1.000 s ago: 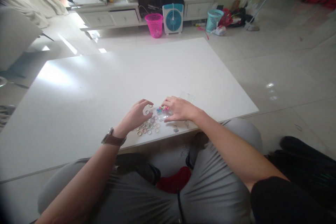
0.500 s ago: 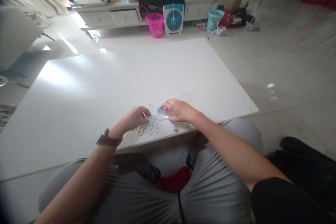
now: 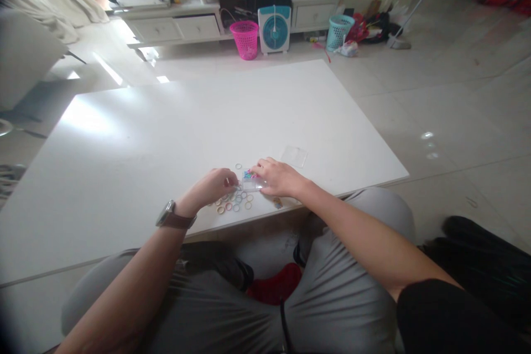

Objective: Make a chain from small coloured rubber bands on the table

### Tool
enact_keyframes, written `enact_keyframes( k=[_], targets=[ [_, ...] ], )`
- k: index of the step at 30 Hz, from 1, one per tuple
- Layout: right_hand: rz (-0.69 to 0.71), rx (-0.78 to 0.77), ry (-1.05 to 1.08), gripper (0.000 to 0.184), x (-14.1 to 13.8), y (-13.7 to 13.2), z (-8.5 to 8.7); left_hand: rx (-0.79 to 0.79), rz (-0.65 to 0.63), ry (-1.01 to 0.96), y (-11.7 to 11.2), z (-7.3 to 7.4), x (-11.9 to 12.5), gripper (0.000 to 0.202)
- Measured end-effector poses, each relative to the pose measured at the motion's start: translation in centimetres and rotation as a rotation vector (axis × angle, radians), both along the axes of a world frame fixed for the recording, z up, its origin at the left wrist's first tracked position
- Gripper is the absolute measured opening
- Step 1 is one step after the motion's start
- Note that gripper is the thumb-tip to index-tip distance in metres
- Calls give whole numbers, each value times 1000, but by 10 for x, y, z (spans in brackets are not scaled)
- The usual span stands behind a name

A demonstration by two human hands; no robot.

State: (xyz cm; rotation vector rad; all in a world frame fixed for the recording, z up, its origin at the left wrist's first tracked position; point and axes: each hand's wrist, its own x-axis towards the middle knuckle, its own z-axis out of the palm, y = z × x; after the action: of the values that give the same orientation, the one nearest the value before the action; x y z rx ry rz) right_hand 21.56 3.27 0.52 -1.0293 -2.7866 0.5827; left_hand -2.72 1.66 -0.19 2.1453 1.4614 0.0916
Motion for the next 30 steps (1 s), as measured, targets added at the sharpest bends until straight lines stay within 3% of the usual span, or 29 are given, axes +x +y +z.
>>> enact_keyframes(
  k=[17, 23, 30],
  targets=[
    [19, -9, 17, 52, 0, 1, -1, 28, 20, 1, -2, 5, -3, 11],
    [17, -14, 22, 51, 0, 0, 0, 30, 68, -61, -3, 1, 0, 34],
    [15, -18, 16, 52, -1, -1, 3, 38, 21, -17, -1, 0, 3, 18]
  ],
)
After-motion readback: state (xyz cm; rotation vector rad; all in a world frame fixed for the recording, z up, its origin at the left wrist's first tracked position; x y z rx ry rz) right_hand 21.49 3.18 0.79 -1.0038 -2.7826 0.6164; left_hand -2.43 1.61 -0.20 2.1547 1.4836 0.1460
